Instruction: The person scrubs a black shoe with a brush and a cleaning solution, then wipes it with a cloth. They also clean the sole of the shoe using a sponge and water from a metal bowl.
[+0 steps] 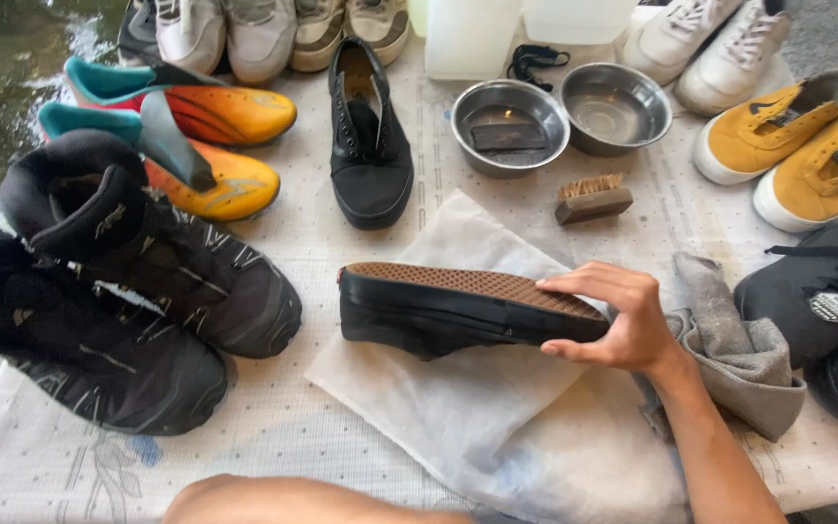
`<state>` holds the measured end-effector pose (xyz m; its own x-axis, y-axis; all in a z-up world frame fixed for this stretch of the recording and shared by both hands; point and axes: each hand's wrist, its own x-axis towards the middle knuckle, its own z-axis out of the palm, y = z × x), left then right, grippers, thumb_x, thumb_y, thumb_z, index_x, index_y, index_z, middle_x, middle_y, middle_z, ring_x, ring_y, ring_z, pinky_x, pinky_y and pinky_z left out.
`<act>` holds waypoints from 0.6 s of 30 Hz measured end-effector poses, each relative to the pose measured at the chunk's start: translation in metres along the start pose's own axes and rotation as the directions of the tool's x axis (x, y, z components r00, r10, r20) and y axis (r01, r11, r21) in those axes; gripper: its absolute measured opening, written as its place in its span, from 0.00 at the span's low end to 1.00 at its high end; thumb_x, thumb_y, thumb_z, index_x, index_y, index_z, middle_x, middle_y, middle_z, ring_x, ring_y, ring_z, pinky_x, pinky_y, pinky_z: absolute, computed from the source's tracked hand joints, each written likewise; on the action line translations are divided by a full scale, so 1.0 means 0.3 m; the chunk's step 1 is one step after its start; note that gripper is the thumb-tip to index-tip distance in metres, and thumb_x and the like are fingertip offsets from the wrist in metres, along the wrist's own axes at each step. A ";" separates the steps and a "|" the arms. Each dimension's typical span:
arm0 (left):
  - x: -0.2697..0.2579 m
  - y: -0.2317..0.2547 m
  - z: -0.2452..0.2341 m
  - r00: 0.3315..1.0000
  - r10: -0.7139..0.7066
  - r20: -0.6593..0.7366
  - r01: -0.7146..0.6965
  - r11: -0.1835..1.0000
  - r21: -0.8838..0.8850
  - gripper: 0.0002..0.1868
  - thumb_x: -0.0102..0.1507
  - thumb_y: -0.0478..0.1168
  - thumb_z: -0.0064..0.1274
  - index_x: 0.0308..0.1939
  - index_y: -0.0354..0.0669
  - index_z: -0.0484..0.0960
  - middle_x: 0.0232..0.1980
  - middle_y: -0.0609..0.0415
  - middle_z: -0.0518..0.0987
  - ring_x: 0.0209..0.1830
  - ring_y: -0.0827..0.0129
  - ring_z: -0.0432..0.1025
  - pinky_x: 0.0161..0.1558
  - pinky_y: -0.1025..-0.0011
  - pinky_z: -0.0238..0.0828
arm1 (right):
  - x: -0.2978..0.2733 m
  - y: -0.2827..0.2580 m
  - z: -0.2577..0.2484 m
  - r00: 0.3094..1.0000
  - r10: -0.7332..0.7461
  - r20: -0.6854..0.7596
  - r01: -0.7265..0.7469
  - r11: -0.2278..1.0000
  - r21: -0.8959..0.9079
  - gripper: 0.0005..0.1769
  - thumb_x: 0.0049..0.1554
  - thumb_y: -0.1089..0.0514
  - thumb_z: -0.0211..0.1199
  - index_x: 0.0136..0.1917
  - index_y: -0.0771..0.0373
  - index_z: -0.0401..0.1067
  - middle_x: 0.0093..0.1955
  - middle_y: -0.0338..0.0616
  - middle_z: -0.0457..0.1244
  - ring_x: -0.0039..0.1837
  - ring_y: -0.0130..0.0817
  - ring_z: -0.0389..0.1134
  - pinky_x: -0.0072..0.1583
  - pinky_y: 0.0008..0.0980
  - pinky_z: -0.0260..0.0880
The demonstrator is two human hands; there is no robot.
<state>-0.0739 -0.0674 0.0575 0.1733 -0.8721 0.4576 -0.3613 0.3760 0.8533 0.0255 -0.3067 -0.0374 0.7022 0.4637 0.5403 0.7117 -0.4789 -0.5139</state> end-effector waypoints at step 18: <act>-0.325 -0.294 -0.303 0.831 0.186 -0.524 0.408 0.436 0.802 0.10 0.62 0.47 0.63 0.46 0.56 0.89 0.51 0.60 0.83 0.52 0.63 0.74 0.52 0.64 0.69 | 0.137 0.059 -0.089 0.987 0.064 0.148 -0.066 0.998 0.006 0.23 0.48 0.38 0.72 0.50 0.54 0.83 0.41 0.43 0.75 0.44 0.40 0.77 0.49 0.39 0.77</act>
<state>0.0243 0.0129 -0.0397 0.5568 -0.4910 0.6700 -0.8218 -0.4429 0.3584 0.0664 -0.3158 -0.0065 0.7418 0.5370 0.4016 0.6639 -0.5038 -0.5526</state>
